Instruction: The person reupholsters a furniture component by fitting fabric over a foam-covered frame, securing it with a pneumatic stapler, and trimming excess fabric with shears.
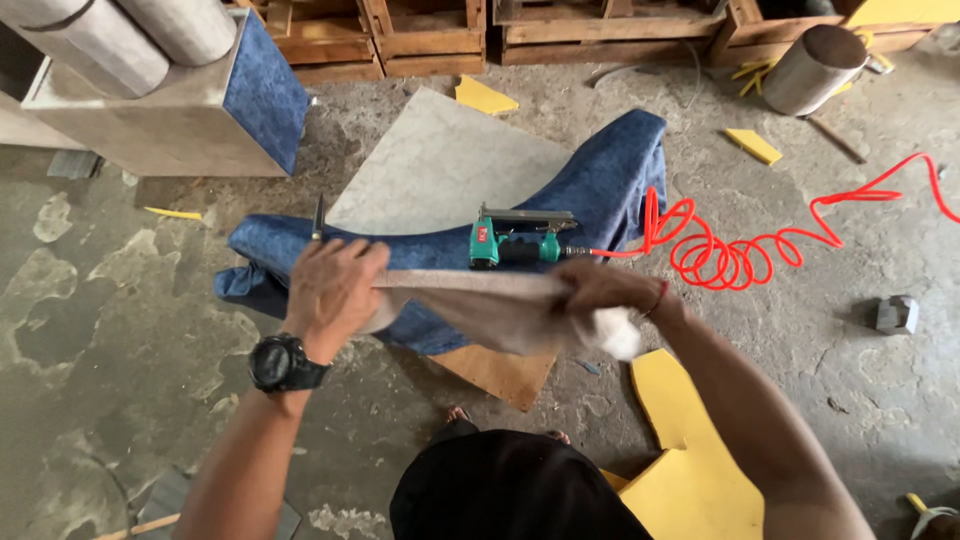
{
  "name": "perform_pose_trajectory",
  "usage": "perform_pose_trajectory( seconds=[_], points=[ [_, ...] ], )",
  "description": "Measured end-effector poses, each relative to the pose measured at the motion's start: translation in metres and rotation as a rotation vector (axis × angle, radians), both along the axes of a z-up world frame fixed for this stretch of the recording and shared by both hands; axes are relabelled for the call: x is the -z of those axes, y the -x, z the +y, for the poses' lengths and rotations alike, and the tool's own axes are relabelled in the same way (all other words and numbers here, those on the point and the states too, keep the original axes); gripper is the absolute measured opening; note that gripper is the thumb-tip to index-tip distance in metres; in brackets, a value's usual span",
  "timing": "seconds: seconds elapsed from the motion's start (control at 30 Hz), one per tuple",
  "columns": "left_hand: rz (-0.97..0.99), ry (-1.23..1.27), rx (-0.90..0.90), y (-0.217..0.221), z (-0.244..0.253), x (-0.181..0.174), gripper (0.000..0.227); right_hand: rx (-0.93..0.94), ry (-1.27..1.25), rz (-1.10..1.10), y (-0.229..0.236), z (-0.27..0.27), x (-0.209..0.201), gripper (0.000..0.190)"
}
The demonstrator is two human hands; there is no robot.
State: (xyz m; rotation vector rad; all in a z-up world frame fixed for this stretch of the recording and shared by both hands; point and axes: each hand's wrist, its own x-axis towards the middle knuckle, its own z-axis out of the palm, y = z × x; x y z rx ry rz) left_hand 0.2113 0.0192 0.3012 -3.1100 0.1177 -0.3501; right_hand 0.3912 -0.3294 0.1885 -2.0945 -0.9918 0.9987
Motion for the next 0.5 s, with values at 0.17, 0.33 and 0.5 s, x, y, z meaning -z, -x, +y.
perform_pose_trajectory(
  seconds=[0.17, 0.33, 0.5],
  points=[
    [-0.131, 0.02, -0.08, 0.005, 0.045, 0.001, 0.009, 0.259, -0.242, -0.95, -0.017, -0.014, -0.061, 0.015],
    [-0.181, 0.073, -0.006, 0.036, 0.057, 0.07, 0.019, 0.309, -0.316, -1.185, 0.026, -0.025, -0.026, 0.037],
    [-0.016, 0.072, 0.05, 0.046, 0.039, 0.181, 0.074, 0.3, -0.274, -0.861, 0.067, -0.01, 0.082, 0.073]
  ],
)
